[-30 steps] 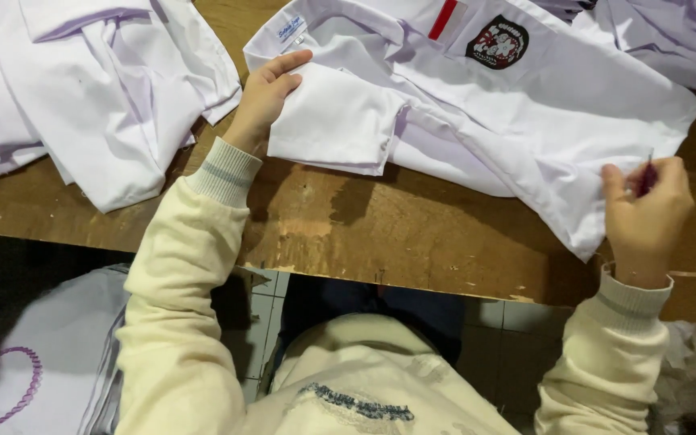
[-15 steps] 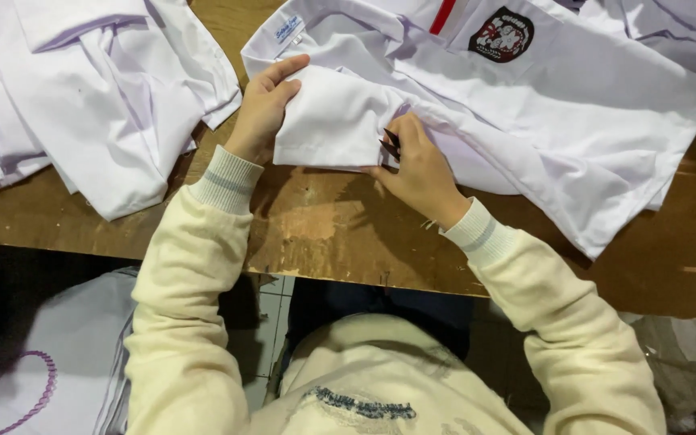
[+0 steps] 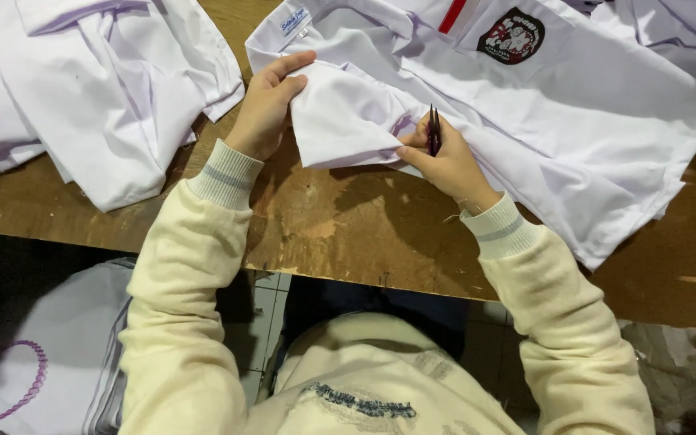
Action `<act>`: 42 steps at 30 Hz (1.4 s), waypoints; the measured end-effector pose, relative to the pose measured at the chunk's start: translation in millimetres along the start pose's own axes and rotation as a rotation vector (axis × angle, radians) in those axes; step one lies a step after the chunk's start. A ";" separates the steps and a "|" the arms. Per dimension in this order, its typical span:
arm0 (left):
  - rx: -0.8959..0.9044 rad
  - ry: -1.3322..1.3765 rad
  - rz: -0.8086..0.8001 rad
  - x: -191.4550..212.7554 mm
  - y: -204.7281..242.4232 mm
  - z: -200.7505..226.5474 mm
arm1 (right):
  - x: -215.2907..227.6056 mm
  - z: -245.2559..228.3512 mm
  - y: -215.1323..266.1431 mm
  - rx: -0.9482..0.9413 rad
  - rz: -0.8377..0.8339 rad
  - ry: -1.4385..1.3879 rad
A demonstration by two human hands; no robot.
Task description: Trimming loose threads from white shirts using thread snips at a sewing factory workstation.
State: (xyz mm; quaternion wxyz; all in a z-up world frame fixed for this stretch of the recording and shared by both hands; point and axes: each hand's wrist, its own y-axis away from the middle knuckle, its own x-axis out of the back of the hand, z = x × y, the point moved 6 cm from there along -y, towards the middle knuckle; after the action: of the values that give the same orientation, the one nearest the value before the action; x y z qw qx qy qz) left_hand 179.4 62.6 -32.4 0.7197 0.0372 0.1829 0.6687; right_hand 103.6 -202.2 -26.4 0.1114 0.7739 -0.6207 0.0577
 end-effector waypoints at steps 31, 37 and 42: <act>-0.364 -0.499 -0.023 7.5 65.0 59.5 | -10.3 -13.2 5.3 -0.015 -0.069 -0.025; -1.197 -1.064 0.017 -56.2 112.0 35.6 | -14.0 5.9 -2.0 0.149 -0.088 -0.178; -1.249 -1.256 -0.225 -86.0 89.0 -11.0 | -11.8 3.5 -5.2 0.080 0.029 -0.165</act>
State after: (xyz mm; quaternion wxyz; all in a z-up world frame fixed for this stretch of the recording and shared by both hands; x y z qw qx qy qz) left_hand 88.2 -14.3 2.2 0.6373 -0.0203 -0.6404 0.4282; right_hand 105.9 -190.8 -33.0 0.0281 0.7708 -0.6361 0.0203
